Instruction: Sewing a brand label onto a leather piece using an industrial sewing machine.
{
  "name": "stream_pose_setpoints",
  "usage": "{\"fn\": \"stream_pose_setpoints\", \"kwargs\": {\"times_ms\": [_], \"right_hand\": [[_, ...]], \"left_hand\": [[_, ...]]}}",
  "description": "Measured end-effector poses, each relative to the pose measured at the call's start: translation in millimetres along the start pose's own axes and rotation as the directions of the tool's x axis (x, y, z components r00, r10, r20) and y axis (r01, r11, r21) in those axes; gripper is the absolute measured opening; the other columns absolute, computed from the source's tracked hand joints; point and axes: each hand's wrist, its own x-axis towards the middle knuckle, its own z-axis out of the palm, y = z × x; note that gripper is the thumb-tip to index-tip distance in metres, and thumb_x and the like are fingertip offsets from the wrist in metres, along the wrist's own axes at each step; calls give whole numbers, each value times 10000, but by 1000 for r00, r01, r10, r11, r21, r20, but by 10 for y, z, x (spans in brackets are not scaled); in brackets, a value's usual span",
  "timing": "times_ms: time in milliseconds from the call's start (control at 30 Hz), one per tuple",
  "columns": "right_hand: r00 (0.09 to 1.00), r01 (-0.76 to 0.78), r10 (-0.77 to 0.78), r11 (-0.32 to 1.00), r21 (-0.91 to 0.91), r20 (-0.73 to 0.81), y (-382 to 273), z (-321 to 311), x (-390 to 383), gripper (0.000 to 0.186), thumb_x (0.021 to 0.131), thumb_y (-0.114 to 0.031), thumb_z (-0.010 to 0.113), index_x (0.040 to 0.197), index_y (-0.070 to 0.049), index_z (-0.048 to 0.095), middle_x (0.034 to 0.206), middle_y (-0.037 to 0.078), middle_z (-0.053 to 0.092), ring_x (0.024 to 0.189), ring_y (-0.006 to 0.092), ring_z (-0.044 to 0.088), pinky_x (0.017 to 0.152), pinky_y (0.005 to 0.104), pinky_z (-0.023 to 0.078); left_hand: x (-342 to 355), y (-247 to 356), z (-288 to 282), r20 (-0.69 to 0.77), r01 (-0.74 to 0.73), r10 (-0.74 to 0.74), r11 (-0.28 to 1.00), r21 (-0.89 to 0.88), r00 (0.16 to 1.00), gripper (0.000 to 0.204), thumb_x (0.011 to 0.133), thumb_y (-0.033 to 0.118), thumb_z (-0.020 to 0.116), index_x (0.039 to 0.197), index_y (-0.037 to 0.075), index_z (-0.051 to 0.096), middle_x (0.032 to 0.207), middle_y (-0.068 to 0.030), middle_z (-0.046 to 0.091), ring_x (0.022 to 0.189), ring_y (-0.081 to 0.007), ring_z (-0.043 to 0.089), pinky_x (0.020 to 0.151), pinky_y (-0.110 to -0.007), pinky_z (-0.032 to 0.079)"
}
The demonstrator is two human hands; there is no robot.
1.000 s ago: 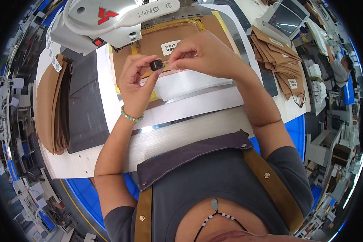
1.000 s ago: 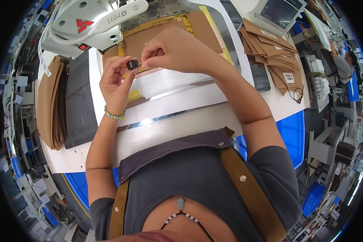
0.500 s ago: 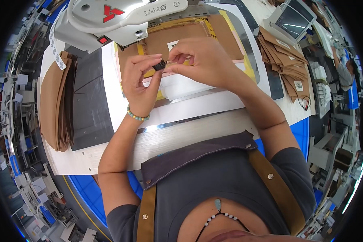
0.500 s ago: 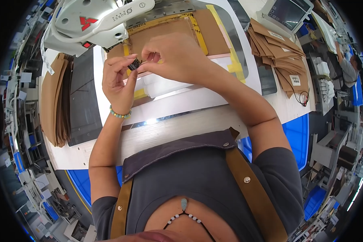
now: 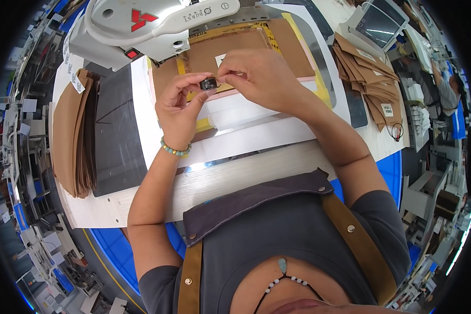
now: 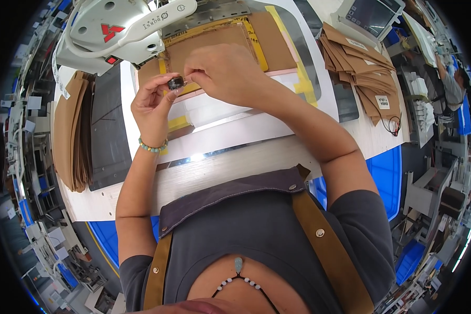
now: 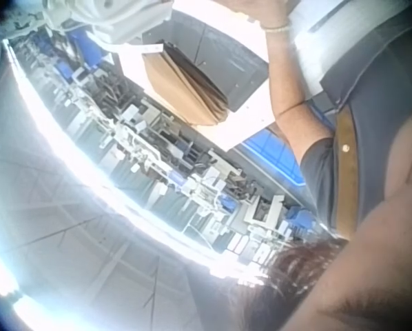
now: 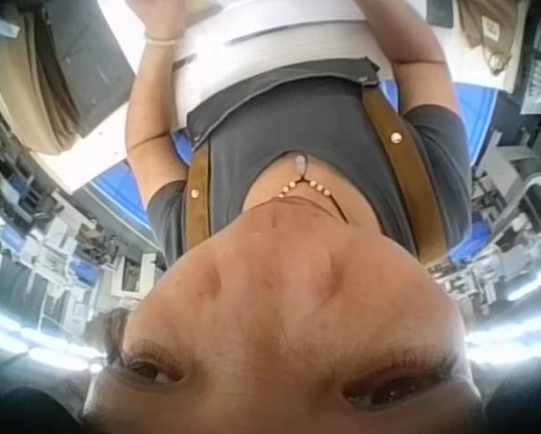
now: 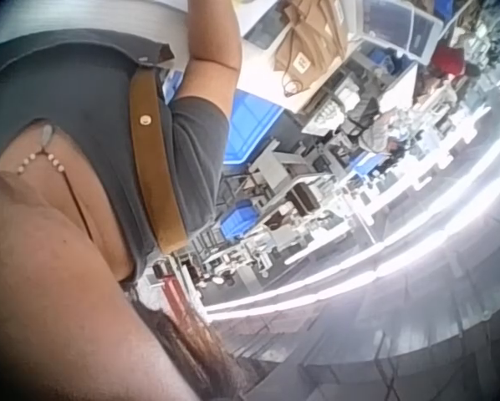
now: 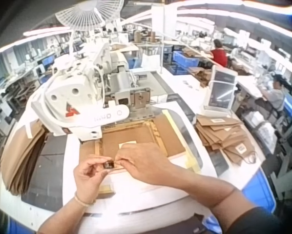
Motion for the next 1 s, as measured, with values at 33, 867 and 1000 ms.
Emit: {"fn": "stream_pose_setpoints", "kwargs": {"times_ms": [33,867,1000], "right_hand": [[1000,-1,1,1000,0,-1,1,16,-5,123,888,-134,637,878,-58,734,836,72,723,758,293,684,696,408,528],[988,131,-148,961,245,49,25,436,-113,99,924,-154,680,874,-69,685,833,76,687,757,268,656,697,372,531],[991,-132,92,841,525,102,79,236,-4,100,939,-172,687,896,-82,677,815,43,672,756,158,632,721,302,527]], "left_hand": [[-5,11,2,8,87,-87,992,-90,996,326,856,-172,691,1143,-19,669,1206,-161,720,1072,-158,692,927,-268,582],[-18,-98,27,-7,387,-494,689,-613,869,266,989,-34,642,1251,4,620,1318,-196,684,1131,-145,682,964,-240,558],[13,-16,35,-82,319,-416,796,-515,906,264,960,-35,686,1218,-5,638,1223,-158,729,1080,-135,696,955,-247,563]]}}
